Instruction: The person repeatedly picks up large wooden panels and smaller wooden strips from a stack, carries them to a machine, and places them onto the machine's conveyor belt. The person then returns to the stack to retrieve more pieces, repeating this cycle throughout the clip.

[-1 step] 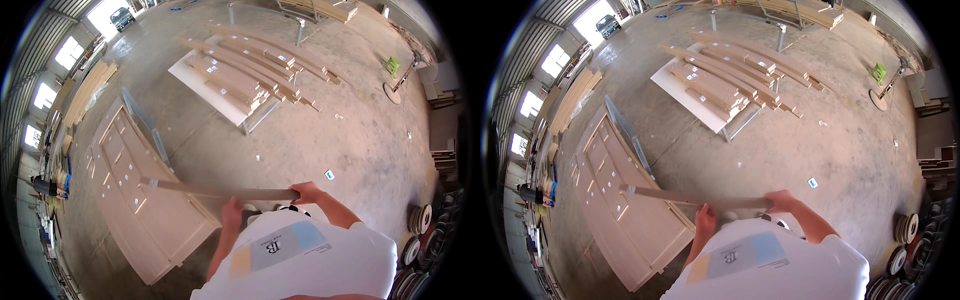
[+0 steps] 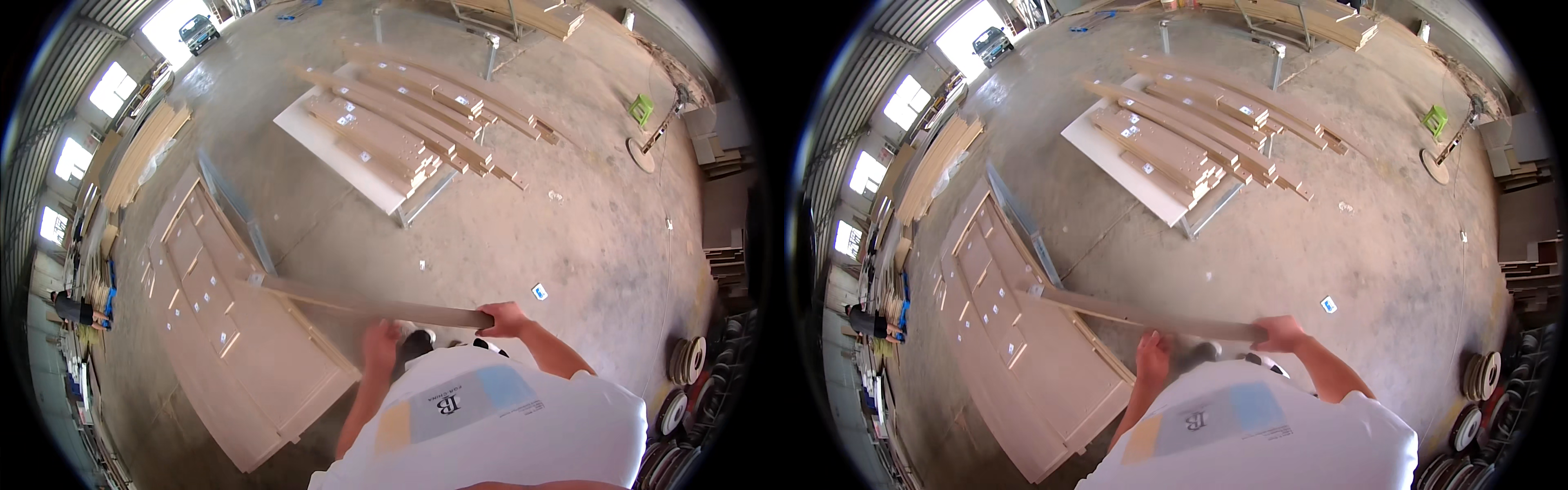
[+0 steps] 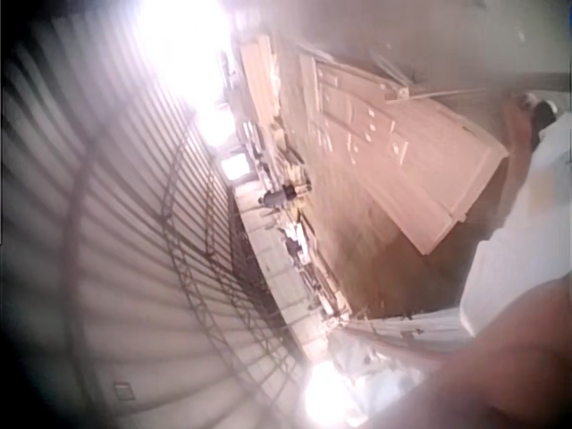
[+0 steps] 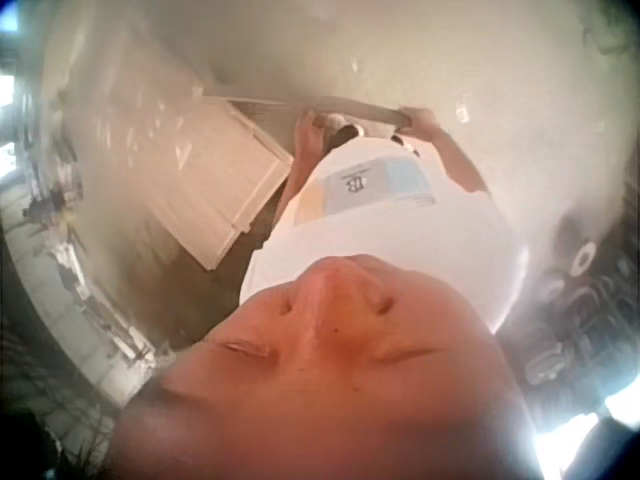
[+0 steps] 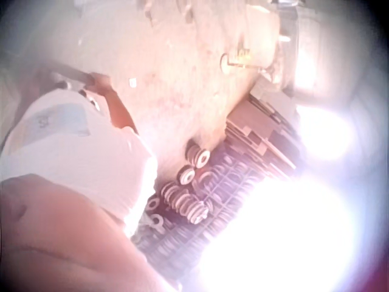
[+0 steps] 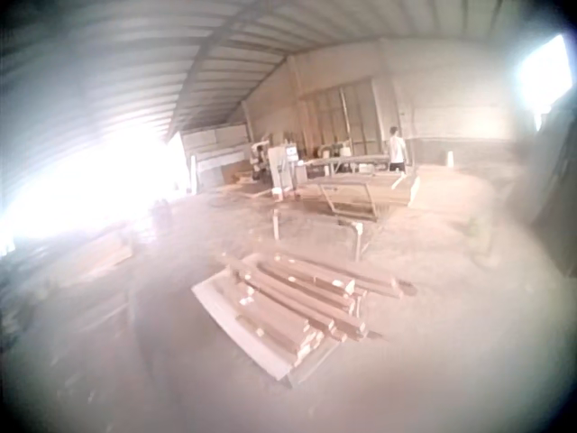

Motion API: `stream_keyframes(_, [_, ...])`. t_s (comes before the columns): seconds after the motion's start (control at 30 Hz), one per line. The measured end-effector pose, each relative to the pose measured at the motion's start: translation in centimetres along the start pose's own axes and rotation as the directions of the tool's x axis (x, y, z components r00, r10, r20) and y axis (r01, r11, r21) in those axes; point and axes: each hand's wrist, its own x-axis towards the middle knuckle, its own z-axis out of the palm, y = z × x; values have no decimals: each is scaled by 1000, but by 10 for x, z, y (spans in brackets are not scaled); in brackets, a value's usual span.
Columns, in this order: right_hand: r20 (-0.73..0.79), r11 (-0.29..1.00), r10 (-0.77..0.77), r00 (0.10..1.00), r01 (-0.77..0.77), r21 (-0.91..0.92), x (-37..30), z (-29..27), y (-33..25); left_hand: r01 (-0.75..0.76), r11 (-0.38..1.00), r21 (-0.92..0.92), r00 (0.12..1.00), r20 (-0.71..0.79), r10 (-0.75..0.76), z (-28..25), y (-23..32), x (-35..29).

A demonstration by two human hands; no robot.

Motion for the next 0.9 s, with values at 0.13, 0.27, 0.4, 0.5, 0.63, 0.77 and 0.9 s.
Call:
stream_keyframes(0.13, [-178, 989, 110, 978, -89, 122, 42, -8, 3, 238, 916, -323, 971, 85, -222, 21, 48, 81])
stream_keyframes(0.27, [-354, 979, 201, 913, -172, 113, 99, -46, -23, -66, 833, 550, 983, 179, -41, -37, -14, 180])
stream_keyframes(0.4, [-482, 959, 277, 831, -273, 81, 150, -84, -33, -356, 93, 930, 932, 360, -31, -91, -56, 239])
stream_keyframes(0.5, [-530, 936, 332, 781, -341, 85, 191, -104, -24, -243, 196, 950, 906, 295, -303, -146, -92, 254])
stream_keyframes(0.63, [-543, 917, 379, 750, -383, 110, 261, -156, -36, 624, 680, 384, 751, -53, -658, -205, -106, 243])
stream_keyframes(0.77, [-556, 902, 399, 729, -422, 94, 341, -206, -20, 701, 686, 194, 713, -202, -672, -202, -76, 250])
stream_keyframes(0.9, [-562, 919, 358, 746, -388, 69, 435, -269, -16, 663, 733, 152, 734, -327, -595, -181, -49, 256])
